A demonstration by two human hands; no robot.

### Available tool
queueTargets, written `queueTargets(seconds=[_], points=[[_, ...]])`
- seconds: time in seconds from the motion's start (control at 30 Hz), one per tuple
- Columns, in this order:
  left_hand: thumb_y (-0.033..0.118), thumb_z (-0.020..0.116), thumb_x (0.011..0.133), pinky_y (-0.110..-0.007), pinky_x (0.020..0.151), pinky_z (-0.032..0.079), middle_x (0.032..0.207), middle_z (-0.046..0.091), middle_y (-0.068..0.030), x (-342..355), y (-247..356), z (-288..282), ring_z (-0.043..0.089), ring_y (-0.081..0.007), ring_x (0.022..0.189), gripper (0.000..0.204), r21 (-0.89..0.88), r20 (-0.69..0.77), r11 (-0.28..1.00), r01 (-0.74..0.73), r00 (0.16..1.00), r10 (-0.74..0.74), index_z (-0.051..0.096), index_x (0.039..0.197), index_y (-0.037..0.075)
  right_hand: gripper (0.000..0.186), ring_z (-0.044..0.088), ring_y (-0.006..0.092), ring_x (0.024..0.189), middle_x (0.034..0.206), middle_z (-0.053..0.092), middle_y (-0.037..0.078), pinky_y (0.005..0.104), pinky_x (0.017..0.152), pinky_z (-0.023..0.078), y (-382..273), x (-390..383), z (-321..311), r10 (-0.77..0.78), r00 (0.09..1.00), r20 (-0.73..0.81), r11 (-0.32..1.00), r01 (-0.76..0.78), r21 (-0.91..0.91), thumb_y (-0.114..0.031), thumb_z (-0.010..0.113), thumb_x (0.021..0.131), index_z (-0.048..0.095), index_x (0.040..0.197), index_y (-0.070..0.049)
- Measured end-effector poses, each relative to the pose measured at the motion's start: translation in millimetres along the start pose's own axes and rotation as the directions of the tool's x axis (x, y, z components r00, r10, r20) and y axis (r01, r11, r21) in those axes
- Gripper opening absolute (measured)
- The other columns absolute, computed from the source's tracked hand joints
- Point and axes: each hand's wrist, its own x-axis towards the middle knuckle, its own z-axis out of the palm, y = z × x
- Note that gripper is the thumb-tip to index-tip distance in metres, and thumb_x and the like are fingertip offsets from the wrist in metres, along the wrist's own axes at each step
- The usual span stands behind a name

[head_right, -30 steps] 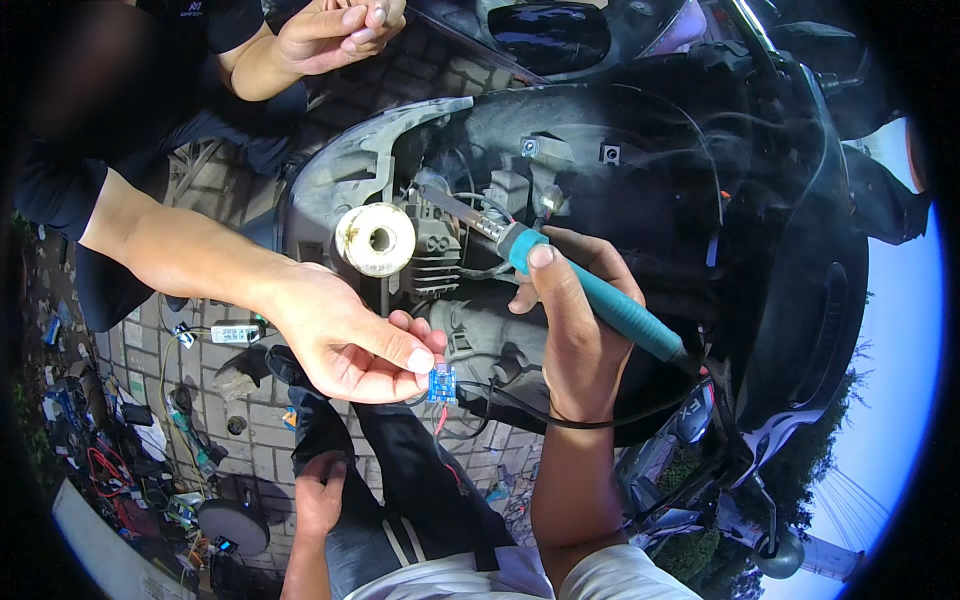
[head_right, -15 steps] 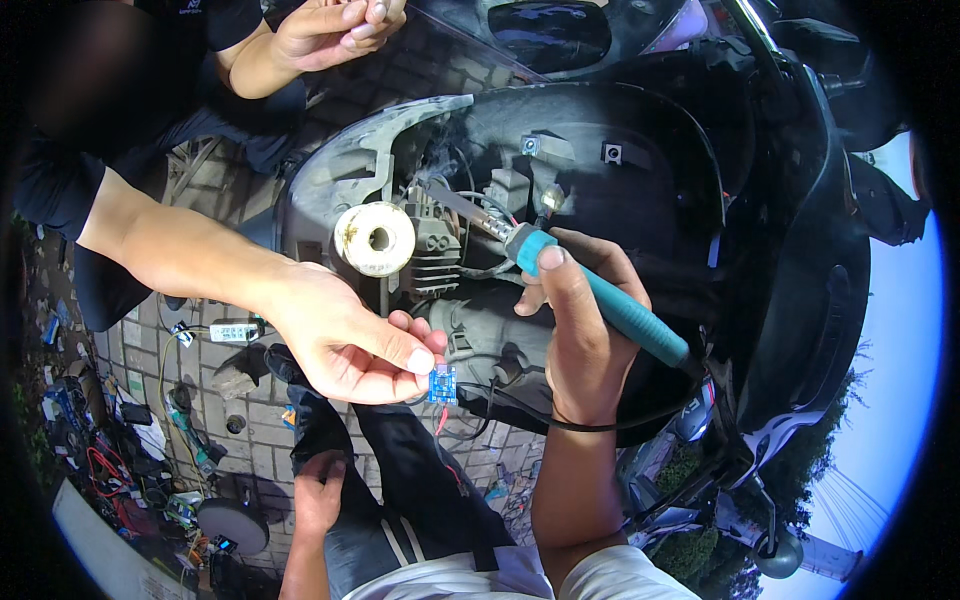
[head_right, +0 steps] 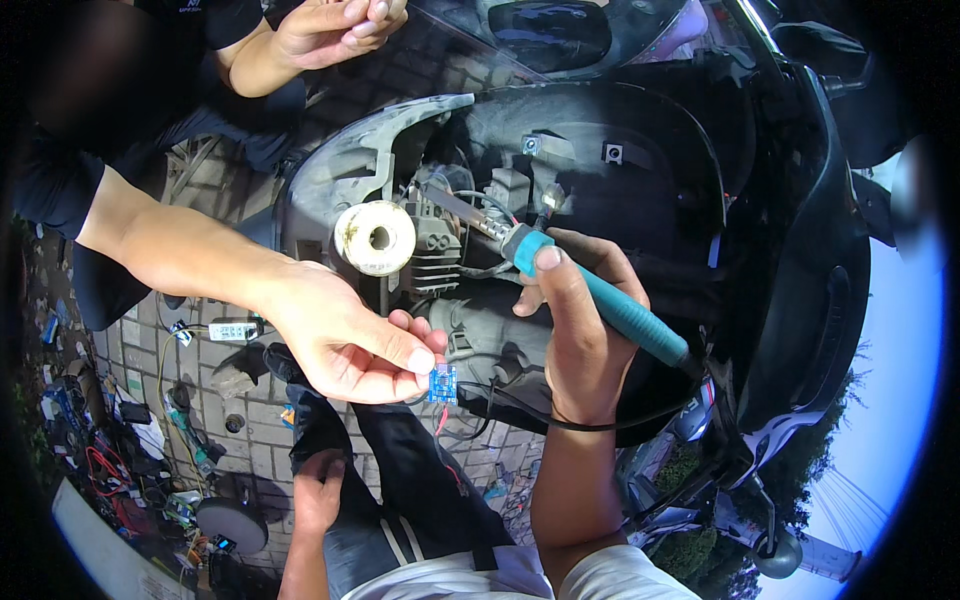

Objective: The person uses a soldering iron to attach wires to a small blue circuit board while another person assists by holding solder. The person repeatedly applies heat and solder to the board's connection points, then briefly places the board into the scooter's wiring compartment.

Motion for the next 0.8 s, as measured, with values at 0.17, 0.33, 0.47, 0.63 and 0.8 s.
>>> queueTargets(seconds=[0.17, 0.33, 0.47, 0.63, 0.8], points=[[0.014, 0.059, 0.085, -0.033, 0.071, 0.050, 0.089, 0.066, -0.0177, 0, -12, 3, 0.065, -0.0263, 0.076, 0.021, -0.016, -0.011, 1.000, -0.022, 1.000, 0.022, 0.064, 0.099, -0.001, 0.026, 0.058, 0.0145, 0.059, 0.076, 0.063, 0.015, 0.0254, 0.055, 0.047, 2, 0, 0, -0.001, 1.000, 0.012, 1.000, 0.001, 0.005, -0.012, 0.065, 0.081, 0.059, 0.095, 0.009], [0.014, 0.059, 0.085, -0.033, 0.072, 0.050, 0.089, 0.065, -0.0184, 1, 3, -2, 0.065, -0.0263, 0.077, 0.022, -0.018, 0.000, 1.000, -0.004, 1.000, 0.004, 0.064, 0.099, -0.002, 0.027, 0.057, 0.0149, 0.058, 0.076, 0.063, 0.015, 0.0247, 0.054, 0.046, 0, -2, 0, -0.007, 1.000, -0.022, 1.000, 0.007, 0.018, -0.013, 0.065, 0.081, 0.059, 0.095, 0.009], [0.013, 0.058, 0.085, -0.033, 0.072, 0.050, 0.089, 0.065, -0.0188, 1, -1, -5, 0.065, -0.0264, 0.077, 0.021, -0.016, -0.008, 1.000, -0.024, 1.000, 0.024, 0.063, 0.099, -0.002, 0.030, 0.056, 0.0162, 0.056, 0.076, 0.062, 0.016, 0.0246, 0.053, 0.044, -7, -8, -1, -0.037, 0.999, -0.039, 0.998, 0.039, 0.054, -0.014, 0.064, 0.079, 0.058, 0.096, 0.010], [0.011, 0.059, 0.084, -0.033, 0.071, 0.050, 0.089, 0.064, -0.0187, -2, 10, -15, 0.064, -0.0265, 0.080, 0.018, 0.060, -0.041, 0.994, -0.095, 0.994, 0.097, 0.064, 0.097, -0.002, 0.040, 0.056, 0.0186, 0.053, 0.075, 0.060, 0.018, 0.0239, 0.049, 0.043, -20, -42, -14, -0.200, 0.977, -0.076, 0.977, 0.205, 0.064, -0.021, 0.061, 0.078, 0.053, 0.104, 0.008], [0.006, 0.059, 0.083, -0.029, 0.072, 0.046, 0.084, 0.062, -0.0129, -4, 75, -36, 0.059, -0.0212, 0.077, 0.016, -0.065, -0.016, 0.982, -0.180, 0.984, 0.179, 0.063, 0.095, -0.003, 0.052, 0.059, 0.0239, 0.062, 0.083, 0.056, 0.018, 0.0293, 0.053, 0.050, -36, -92, -44, -0.333, 0.926, -0.177, 0.928, 0.355, 0.110, -0.028, 0.068, 0.077, 0.051, 0.113, 0.005]])
